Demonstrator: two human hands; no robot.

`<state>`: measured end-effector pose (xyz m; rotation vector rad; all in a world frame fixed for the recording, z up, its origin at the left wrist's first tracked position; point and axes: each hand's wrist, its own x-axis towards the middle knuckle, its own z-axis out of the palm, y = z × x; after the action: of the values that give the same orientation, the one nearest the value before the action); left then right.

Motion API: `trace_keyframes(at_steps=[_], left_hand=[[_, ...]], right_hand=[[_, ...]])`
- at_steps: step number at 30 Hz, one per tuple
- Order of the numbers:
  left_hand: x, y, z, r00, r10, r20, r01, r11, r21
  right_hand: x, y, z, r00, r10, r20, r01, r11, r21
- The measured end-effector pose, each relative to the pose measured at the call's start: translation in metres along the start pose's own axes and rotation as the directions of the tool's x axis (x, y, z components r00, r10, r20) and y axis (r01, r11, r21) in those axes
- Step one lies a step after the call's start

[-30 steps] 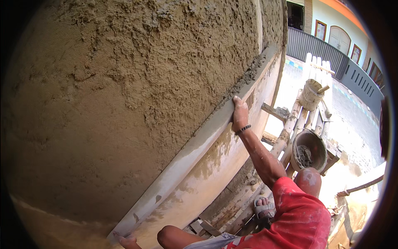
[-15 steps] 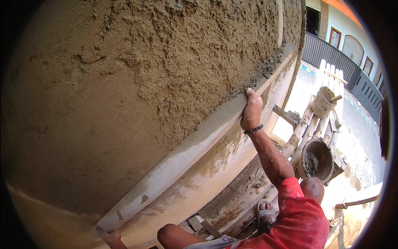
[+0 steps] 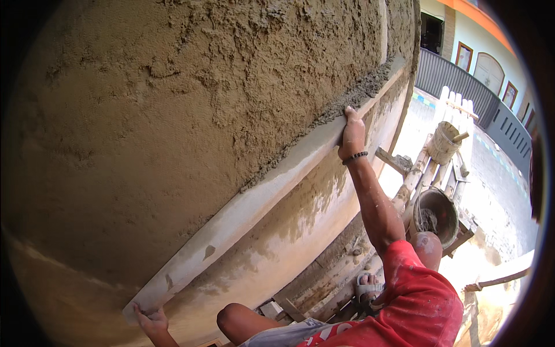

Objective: The person applies mortar from a bucket onto a wall using a trowel while standing on scaffolding. They then use a long wooden board to level and smooth the applied mortar across the wall surface.

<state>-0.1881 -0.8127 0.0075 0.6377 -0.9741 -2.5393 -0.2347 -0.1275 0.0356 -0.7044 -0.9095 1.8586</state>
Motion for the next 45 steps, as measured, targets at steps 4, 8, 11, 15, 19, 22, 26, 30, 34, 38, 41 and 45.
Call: trace_keyframes(at_steps=[4, 8, 11, 15, 19, 22, 26, 30, 34, 38, 41, 45], left_hand=[[0.019, 0.020, -0.024, 0.984, 0.115, -0.139, -0.102, 0.990, 0.094], [0.045, 0.044, -0.059, 0.934, 0.204, -0.292, -0.152, 0.969, 0.193], [0.057, 0.048, -0.067, 0.916, 0.256, -0.308, -0.180, 0.950, 0.256], [0.050, 0.045, -0.052, 0.920, 0.303, -0.250, -0.240, 0.937, 0.254], [0.009, 0.036, 0.005, 0.945, 0.292, -0.147, -0.263, 0.946, 0.189], [-0.024, 0.024, 0.054, 0.980, 0.194, -0.042, -0.189, 0.976, 0.105], [-0.073, 0.011, 0.111, 0.993, 0.079, 0.086, -0.080, 0.997, 0.002], [-0.108, 0.004, 0.144, 0.962, -0.012, 0.273, 0.014, 1.000, -0.006], [-0.130, -0.001, 0.166, 0.925, 0.027, 0.378, -0.018, 0.999, -0.028], [-0.143, -0.006, 0.185, 0.897, 0.024, 0.441, 0.009, 0.997, -0.073], [-0.162, -0.017, 0.203, 0.885, 0.040, 0.465, -0.002, 0.996, -0.084], [-0.183, -0.034, 0.222, 0.856, 0.032, 0.516, 0.043, 0.990, -0.133]], right_hand=[[-0.032, 0.053, -0.010, 0.999, -0.037, 0.008, 0.037, 0.999, -0.036], [-0.109, 0.103, -0.020, 0.997, 0.062, 0.036, -0.059, 0.995, -0.082], [-0.136, 0.127, -0.025, 0.999, 0.002, 0.046, -0.001, 1.000, -0.019], [-0.106, 0.104, -0.021, 0.992, -0.059, 0.108, 0.058, 0.998, 0.018], [-0.045, 0.022, 0.013, 0.992, -0.114, 0.060, 0.108, 0.991, 0.082], [0.020, -0.026, 0.024, 0.979, -0.201, 0.039, 0.191, 0.966, 0.171], [0.064, -0.100, 0.043, 0.971, -0.233, 0.057, 0.219, 0.958, 0.188], [0.097, -0.136, 0.060, 0.984, -0.140, 0.112, 0.121, 0.979, 0.166], [0.115, -0.159, 0.067, 0.982, -0.153, 0.107, 0.129, 0.969, 0.209], [0.149, -0.181, 0.072, 0.978, -0.167, 0.127, 0.131, 0.960, 0.247], [0.167, -0.193, 0.077, 0.975, -0.160, 0.154, 0.119, 0.962, 0.248], [0.221, -0.280, 0.061, 0.923, -0.300, 0.240, 0.246, 0.941, 0.233]])
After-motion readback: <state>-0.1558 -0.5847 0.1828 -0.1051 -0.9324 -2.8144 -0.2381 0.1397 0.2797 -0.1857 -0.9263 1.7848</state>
